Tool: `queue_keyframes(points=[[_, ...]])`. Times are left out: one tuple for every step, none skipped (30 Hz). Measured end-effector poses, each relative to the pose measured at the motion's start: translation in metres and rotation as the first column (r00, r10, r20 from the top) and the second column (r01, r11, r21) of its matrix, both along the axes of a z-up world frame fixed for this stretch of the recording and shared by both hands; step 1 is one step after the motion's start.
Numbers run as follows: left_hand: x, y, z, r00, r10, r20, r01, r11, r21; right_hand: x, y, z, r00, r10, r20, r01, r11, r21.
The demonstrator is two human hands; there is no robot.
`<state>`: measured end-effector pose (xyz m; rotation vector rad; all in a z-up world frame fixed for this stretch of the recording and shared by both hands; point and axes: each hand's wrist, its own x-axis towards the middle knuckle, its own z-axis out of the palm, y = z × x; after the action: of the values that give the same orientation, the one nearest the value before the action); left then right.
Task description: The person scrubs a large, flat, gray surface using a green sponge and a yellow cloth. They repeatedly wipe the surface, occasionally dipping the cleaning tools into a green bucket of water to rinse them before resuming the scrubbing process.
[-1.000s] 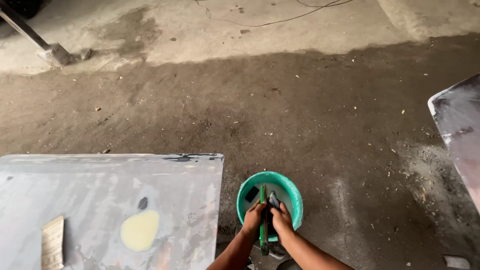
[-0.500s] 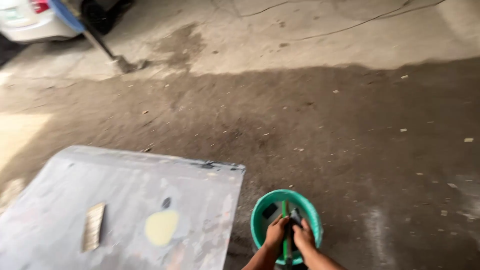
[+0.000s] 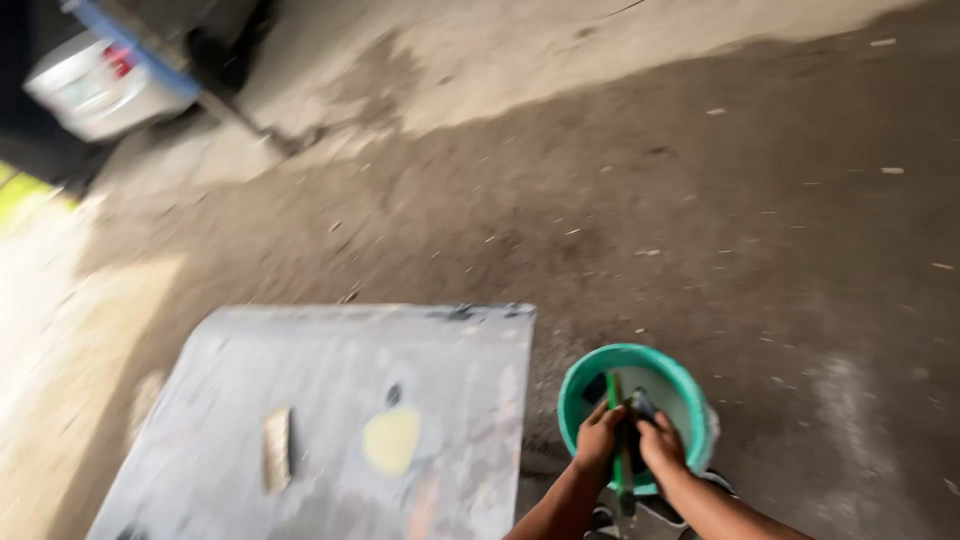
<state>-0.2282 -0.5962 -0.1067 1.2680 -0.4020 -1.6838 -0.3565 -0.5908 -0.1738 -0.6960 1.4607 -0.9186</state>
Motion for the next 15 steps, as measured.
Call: queue_keyframes(points=[[-0.003,0.001,0.014,0.999,-0.036,0.040,0.035,0.999,0.035,-0.002,0.004,0.009,0.997,-0.026,0.071,0.024,0.999,0.028],[0.001,0.009,0.003,0.999,0.000,0.052,-0.002,0.999,0.042,0.003,0.008,0.016,0.997,0.010,0.083,-0.013,0.999,0.034],[0.005,0.004,-0.006,0.995,-0.029,0.091,0.024,0.998,0.054,0.007,0.003,0.025,0.992,-0.063,0.112,0.054,0.995,0.084],[0.009,-0.001,-0.014,0.990,-0.058,0.130,0.049,0.996,0.068,0.010,-0.001,0.034,0.981,-0.137,0.137,0.118,0.984,0.136],[0.019,-0.003,-0.026,0.989,-0.062,0.131,0.055,0.997,0.059,0.021,-0.002,0.008,0.980,-0.141,0.138,0.124,0.984,0.128],[0.030,-0.004,-0.037,0.983,-0.063,0.173,0.058,0.998,0.029,0.032,-0.004,-0.018,0.997,-0.074,0.017,0.072,0.993,0.090],[0.017,-0.007,-0.052,0.980,-0.073,0.185,0.075,0.997,-0.004,0.017,-0.006,-0.044,0.990,-0.024,-0.138,0.032,0.998,0.058],[0.032,0.003,-0.048,0.983,-0.090,0.157,0.094,0.995,-0.016,0.029,-0.003,-0.083,0.985,-0.044,-0.166,0.052,0.997,0.048],[0.029,-0.004,-0.047,0.979,-0.073,0.190,0.064,0.997,0.053,0.024,-0.014,-0.122,0.948,0.021,-0.318,0.009,0.995,0.095],[0.027,-0.011,-0.047,0.972,-0.061,0.225,0.034,0.992,0.120,0.025,-0.021,-0.163,0.885,0.087,-0.458,-0.017,0.988,0.154],[0.025,-0.013,-0.072,0.982,-0.085,0.170,0.071,0.994,0.086,0.015,-0.028,-0.150,0.858,0.045,-0.511,0.022,0.992,0.124],[0.027,-0.019,-0.095,0.786,-0.194,0.587,0.313,0.944,-0.107,0.008,-0.036,-0.140,0.923,0.077,-0.378,-0.008,0.984,0.180],[0.037,-0.021,-0.118,0.437,-0.096,0.894,0.551,0.815,-0.182,0.012,-0.034,-0.132,0.967,0.120,-0.226,-0.065,0.970,0.236],[0.021,-0.025,-0.116,0.482,-0.084,0.872,0.552,0.802,-0.228,-0.003,-0.016,-0.110,0.955,0.100,-0.279,-0.038,0.975,0.218],[0.011,-0.027,-0.116,0.521,-0.090,0.849,0.541,0.804,-0.247,-0.003,-0.002,-0.087,0.946,0.077,-0.316,-0.021,0.984,0.176]])
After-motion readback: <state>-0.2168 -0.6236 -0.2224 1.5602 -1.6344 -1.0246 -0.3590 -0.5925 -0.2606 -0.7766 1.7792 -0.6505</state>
